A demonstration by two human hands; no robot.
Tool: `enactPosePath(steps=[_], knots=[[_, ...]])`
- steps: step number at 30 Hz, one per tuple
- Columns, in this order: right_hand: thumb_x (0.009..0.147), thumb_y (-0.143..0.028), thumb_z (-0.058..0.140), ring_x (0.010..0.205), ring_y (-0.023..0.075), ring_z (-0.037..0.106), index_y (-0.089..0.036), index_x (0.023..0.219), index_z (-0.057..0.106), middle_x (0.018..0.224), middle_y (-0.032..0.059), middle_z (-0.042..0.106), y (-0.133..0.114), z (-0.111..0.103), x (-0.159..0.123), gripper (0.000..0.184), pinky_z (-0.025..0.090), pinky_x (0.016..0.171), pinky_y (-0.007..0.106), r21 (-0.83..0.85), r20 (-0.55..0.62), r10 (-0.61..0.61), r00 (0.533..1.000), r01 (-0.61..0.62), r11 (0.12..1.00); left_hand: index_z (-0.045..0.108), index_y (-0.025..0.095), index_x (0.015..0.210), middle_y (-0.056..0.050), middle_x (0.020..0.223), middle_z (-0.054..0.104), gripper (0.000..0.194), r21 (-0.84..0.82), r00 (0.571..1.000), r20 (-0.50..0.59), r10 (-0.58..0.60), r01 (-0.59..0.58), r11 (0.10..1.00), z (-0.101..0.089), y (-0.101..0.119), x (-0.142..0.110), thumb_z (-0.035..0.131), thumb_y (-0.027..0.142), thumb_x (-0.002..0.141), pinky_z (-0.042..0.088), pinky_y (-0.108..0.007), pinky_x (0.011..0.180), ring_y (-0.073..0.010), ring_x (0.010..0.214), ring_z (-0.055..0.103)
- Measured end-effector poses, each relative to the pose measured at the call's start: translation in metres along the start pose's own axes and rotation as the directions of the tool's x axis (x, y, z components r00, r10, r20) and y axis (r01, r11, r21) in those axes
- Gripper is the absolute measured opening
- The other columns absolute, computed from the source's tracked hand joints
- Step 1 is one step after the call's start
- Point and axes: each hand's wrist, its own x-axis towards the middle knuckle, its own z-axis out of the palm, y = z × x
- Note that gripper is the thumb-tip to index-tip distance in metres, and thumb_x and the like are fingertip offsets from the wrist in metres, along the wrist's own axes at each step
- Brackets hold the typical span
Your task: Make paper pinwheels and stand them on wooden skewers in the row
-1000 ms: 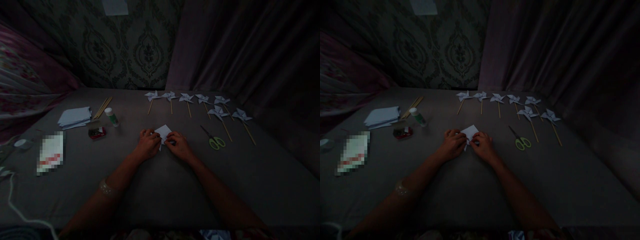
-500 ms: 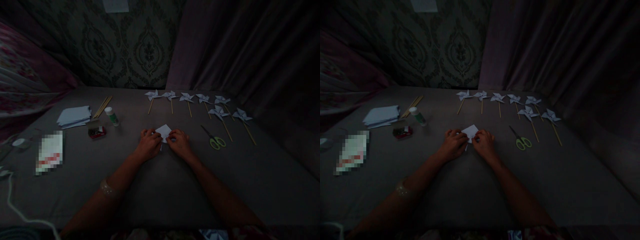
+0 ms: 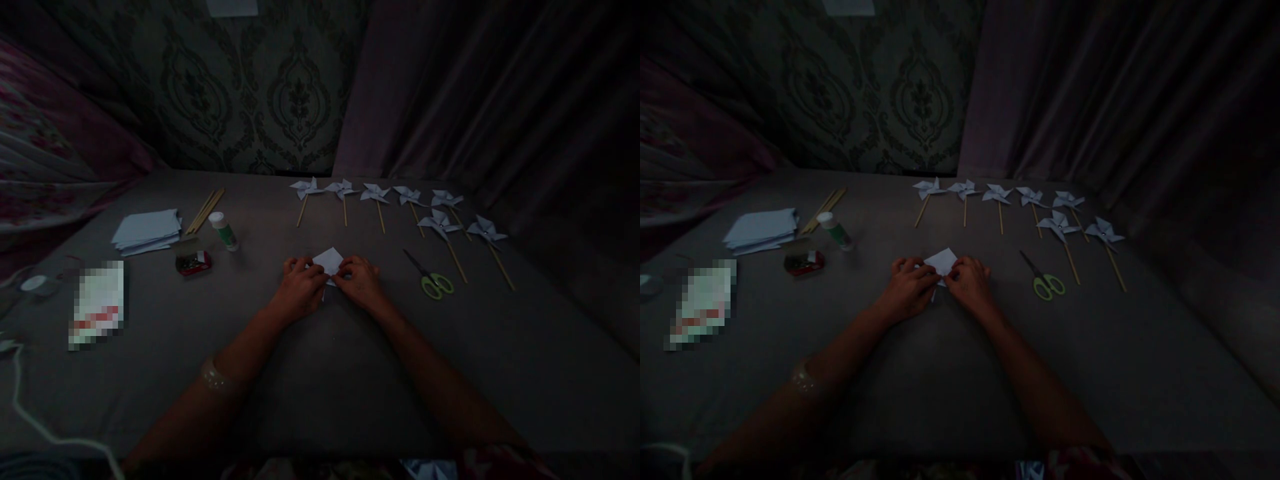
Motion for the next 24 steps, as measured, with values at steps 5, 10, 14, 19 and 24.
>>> enactPosePath(steps=[5, 10, 14, 19, 24], knots=[[0.075, -0.027, 0.067, 0.095, 0.0231, 0.055, -0.021, 0.066, 0.068, 0.096, 0.0056, 0.066, 0.0005, -0.0022, 0.0035, 0.011, 0.037, 0.084, 0.042, -0.046, 0.049, -0.014, 0.999, 0.016, 0.999, 0.068, 0.026, 0.11, -0.008, 0.106, 0.067, 0.03, 0.002, 1.0, 0.017, -0.001, 0.001, 1.0, 0.0, -0.0004, -0.0003, 0.053, 0.021, 0.085, 0.029, -0.051, 0.089, -0.0308, 0.107, 0.049], [0.077, -0.027, 0.064, 0.092, 0.0218, 0.055, -0.021, 0.064, 0.067, 0.093, 0.0062, 0.065, 0.0019, -0.0005, 0.0062, 0.015, 0.037, 0.082, 0.039, -0.08, 0.056, -0.034, 0.998, 0.038, 0.996, 0.069, 0.026, 0.108, -0.008, 0.106, 0.067, 0.03, -0.012, 1.0, 0.025, -0.013, 0.014, 1.0, -0.0007, 0.0002, 0.0002, 0.054, 0.02, 0.084, 0.029, -0.051, 0.09, -0.0309, 0.108, 0.049], [0.077, -0.027, 0.064, 0.09, 0.0216, 0.056, -0.02, 0.063, 0.067, 0.091, 0.0057, 0.066, -0.0001, -0.0007, 0.0067, 0.016, 0.037, 0.081, 0.039, -0.084, 0.054, -0.008, 0.998, 0.012, 0.996, 0.069, 0.026, 0.107, -0.008, 0.106, 0.067, 0.029, -0.013, 1.0, 0.026, -0.011, 0.011, 1.0, -0.0015, 0.0005, 0.0003, 0.053, 0.02, 0.084, 0.028, -0.051, 0.09, -0.0309, 0.108, 0.049], [0.076, -0.025, 0.066, 0.093, 0.0236, 0.056, -0.02, 0.064, 0.066, 0.091, 0.0065, 0.066, -0.004, -0.0028, 0.0062, 0.013, 0.037, 0.081, 0.04, -0.083, 0.071, 0.025, 0.997, -0.02, 0.996, 0.069, 0.025, 0.106, -0.007, 0.107, 0.067, 0.028, 0.008, 1.0, 0.023, -0.001, 0.001, 1.0, 0.0001, 0.0, 0.0, 0.052, 0.021, 0.084, 0.028, -0.051, 0.09, -0.0311, 0.107, 0.049], [0.077, -0.026, 0.065, 0.094, 0.0236, 0.056, -0.02, 0.064, 0.066, 0.091, 0.0064, 0.066, -0.0058, -0.004, 0.0062, 0.015, 0.037, 0.081, 0.04, -0.091, 0.083, 0.037, 0.996, -0.029, 0.995, 0.068, 0.024, 0.108, -0.008, 0.105, 0.068, 0.029, 0.015, 1.0, 0.012, -0.002, 0.002, 1.0, 0.0013, 0.0002, -0.0002, 0.053, 0.02, 0.083, 0.029, -0.051, 0.089, -0.031, 0.106, 0.049]])
